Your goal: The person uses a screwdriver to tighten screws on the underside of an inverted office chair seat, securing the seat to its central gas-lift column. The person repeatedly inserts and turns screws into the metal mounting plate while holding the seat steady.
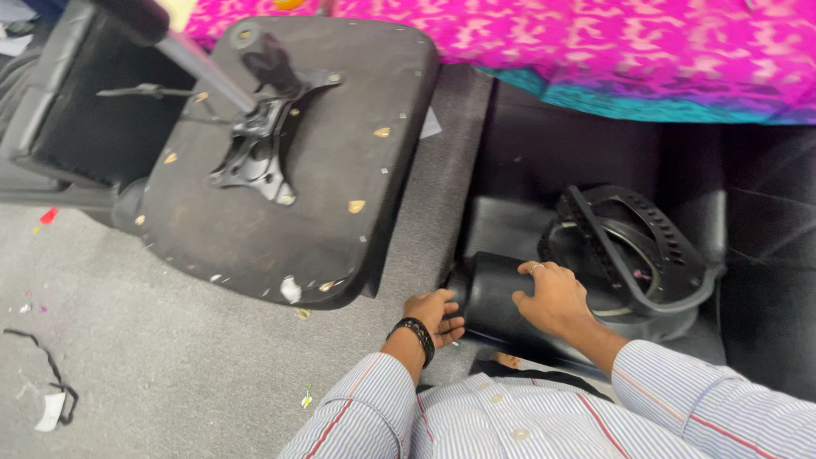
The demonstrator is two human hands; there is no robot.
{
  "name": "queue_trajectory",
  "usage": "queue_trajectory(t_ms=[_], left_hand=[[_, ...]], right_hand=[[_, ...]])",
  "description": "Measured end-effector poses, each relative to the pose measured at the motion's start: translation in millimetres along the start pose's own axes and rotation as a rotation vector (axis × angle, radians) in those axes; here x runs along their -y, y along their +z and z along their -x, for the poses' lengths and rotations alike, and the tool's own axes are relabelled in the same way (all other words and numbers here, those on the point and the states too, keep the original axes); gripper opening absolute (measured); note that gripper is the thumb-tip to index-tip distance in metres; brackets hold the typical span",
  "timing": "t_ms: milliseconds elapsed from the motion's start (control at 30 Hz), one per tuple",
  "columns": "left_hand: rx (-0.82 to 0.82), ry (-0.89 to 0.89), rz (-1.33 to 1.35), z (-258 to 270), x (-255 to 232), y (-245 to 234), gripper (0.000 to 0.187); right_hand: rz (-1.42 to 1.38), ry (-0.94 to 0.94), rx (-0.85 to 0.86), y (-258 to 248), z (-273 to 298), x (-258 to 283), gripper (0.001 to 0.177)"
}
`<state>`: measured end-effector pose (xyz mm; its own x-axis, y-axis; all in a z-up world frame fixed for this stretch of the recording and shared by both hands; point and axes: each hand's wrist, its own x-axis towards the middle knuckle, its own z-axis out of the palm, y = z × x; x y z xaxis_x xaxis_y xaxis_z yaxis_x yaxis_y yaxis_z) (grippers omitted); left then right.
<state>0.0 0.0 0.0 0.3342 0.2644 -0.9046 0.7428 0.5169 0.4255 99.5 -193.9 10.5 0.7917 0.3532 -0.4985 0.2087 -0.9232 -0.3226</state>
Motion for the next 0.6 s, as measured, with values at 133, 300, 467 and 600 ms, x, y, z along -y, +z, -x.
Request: queue_trajectory(t_ms=[133,300,467,600], left_hand=[[-0.007,-0.028,0.145,13,3,-60,0.036],[-0.015,0.013,0.349,14,3,-144,0.029],[-0.160,0.109,0.606,8,-7,-224,0.016],[-0.398,0.206,0.782,27,-30,-249,0.018]], right_hand=[[-0.081,-0.010,-0.039,2,11,55,0.057],[-0.269,-0.047,-0.270,5,23,129,0.060],[-0.317,-0.210,-0.627,4,25,194,0.058],[-0.361,-0.209,-0.669,-8,23,229,0.059]])
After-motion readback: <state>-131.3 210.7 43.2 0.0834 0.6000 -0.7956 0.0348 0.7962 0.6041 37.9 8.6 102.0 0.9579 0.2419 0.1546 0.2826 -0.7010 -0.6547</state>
